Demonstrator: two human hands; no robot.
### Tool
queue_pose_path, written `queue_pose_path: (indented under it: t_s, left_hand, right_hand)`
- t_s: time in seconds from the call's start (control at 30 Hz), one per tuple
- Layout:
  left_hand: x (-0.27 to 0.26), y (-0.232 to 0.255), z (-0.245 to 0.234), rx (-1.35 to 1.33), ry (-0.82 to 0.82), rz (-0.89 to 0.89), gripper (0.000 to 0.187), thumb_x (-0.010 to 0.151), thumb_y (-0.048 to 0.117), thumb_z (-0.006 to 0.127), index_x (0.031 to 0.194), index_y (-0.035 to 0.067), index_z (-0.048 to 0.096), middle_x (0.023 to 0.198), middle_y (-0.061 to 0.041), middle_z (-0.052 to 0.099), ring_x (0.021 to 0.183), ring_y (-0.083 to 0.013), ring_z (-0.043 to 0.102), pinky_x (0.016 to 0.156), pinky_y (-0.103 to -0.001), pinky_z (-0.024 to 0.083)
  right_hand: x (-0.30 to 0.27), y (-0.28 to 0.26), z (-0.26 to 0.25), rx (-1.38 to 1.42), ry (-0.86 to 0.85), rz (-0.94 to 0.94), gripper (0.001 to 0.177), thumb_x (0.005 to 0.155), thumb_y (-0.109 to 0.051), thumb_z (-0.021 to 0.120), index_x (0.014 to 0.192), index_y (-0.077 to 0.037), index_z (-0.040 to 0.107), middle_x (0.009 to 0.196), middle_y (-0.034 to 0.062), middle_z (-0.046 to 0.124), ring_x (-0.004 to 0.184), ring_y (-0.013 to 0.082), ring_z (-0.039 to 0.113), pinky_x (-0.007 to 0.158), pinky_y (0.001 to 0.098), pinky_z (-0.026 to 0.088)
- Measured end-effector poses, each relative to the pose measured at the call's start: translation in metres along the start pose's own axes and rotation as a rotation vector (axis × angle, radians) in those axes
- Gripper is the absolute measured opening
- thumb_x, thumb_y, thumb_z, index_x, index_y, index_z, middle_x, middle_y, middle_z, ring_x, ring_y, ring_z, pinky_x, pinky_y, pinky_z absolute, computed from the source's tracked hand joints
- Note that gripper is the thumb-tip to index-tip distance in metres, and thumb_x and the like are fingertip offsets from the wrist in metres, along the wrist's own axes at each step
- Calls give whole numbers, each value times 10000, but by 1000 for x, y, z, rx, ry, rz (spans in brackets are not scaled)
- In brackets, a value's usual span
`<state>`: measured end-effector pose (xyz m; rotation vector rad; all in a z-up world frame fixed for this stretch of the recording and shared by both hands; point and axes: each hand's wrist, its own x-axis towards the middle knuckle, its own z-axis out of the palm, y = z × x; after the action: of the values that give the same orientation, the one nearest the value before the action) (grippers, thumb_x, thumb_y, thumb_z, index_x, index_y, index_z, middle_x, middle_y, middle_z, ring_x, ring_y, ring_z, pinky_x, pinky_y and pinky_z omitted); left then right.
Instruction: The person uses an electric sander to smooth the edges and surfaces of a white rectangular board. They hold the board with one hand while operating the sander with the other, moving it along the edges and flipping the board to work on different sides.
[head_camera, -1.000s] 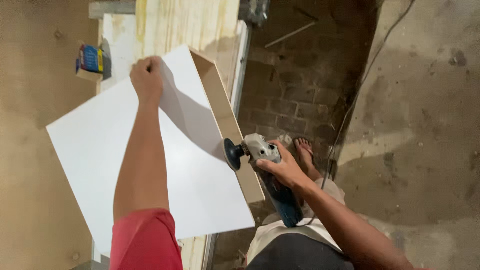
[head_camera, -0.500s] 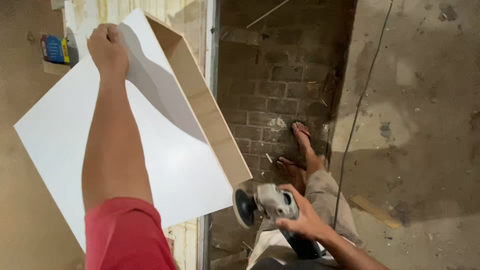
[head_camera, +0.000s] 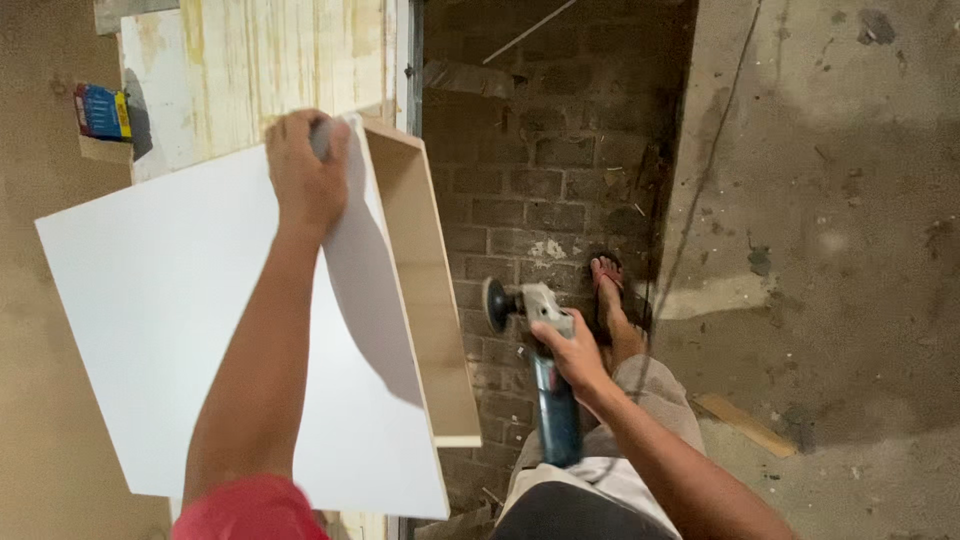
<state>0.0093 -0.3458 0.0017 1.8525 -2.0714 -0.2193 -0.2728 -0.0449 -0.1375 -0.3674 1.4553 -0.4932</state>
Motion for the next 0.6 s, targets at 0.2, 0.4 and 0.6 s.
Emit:
queue_pose_path:
  t_s: [0.2, 0.4, 0.6]
  left_hand:
    - [-22, -27, -18, 36, -72, 156, 378, 1118, 440, 572, 1230, 81, 608, 1140, -121, 596, 1121, -328, 568, 1027, -446, 404]
    - [-22, -35, -29, 136, -163, -20, 549, 1120, 539, 342, 1474, 136, 454, 1512, -162, 439, 1466, -393, 331, 1202, -591, 145]
    - [-17, -35, -31, 168, -231, -89, 502, 1118, 481, 309, 1527, 199, 382, 1584, -92, 345, 1522, -355, 235, 1222, -620, 92]
  right_hand:
    - [12, -96, 36, 121, -82, 36, 1245, 859, -702, 740, 1635, 31, 99, 1647, 363, 125, 1534, 554, 162, 1225, 752, 184]
    - [70, -159, 51, 153, -65, -18, 1195, 824, -718, 697, 1612, 40, 214, 1619, 363, 244, 1514, 527, 268, 1210, 689, 270]
    - [101, -205, 45, 16, -81, -14, 1300, 810, -823, 644, 1663, -4, 106, 1676, 314, 125, 1549, 493, 185, 1203, 676, 224]
